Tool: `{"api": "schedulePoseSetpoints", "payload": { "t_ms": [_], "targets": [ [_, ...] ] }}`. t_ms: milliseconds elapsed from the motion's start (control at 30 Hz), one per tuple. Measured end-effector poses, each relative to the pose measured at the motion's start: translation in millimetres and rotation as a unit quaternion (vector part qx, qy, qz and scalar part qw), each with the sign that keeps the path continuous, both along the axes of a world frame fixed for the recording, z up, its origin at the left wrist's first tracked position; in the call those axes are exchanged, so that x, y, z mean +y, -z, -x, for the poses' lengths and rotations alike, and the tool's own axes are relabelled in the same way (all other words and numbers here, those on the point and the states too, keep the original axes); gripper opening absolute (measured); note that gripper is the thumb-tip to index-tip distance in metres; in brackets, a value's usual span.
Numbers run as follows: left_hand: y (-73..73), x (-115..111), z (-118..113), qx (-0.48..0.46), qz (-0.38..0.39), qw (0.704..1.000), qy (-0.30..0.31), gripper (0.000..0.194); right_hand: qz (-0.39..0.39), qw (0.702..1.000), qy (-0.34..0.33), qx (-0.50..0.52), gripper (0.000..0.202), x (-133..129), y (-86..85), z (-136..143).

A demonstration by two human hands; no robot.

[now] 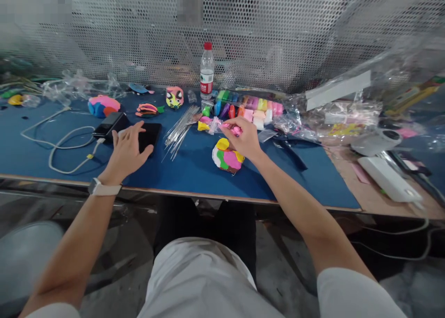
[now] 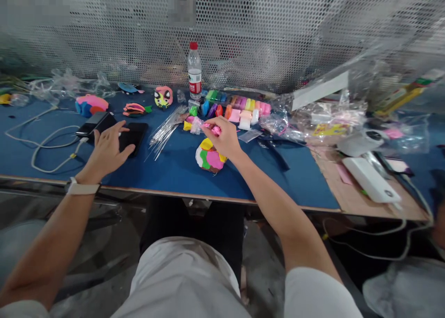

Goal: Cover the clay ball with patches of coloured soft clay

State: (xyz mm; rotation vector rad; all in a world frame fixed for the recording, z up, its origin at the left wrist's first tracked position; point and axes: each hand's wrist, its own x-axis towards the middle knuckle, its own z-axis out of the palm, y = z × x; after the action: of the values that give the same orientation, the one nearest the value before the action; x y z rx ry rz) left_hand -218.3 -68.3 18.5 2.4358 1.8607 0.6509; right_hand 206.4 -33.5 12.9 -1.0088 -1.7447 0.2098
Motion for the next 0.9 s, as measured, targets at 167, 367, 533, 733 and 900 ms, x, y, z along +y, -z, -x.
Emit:
{"api": "schedulePoseSetpoints", "payload": {
  "t_ms": [167,367,533,733,900],
  "targets": [
    [-1.2,13.1,13.7,0.03,0.031,0.999,0.025,0.088,-0.006,1.0,0.001,0.003,0.059,-0.4,-0.3,-0.3],
    [9.4,14.5,15.7,0.011,0.018,1.0,0.022,0.084,0.002,1.0,0.007,-0.008,0.055,0.2,1.1,-1.0],
    [14.6,15.6,16.9,0.024,0.021,0.999,0.016,0.086,0.007,1.0,0.008,-0.007,0.054,-0.5,0.5,-0.4],
    [20.7,18.9,19.5,0.03,0.033,0.999,0.011,0.088,-0.004,1.0,-0.003,0.0,0.054,-1.5,-0.7,0.4],
    [20.3,19.8,16.3,0.028,0.044,0.999,0.008,0.094,-0.004,1.0,-0.005,-0.001,0.053,-0.9,-0.5,-0.1]
  ]
}}
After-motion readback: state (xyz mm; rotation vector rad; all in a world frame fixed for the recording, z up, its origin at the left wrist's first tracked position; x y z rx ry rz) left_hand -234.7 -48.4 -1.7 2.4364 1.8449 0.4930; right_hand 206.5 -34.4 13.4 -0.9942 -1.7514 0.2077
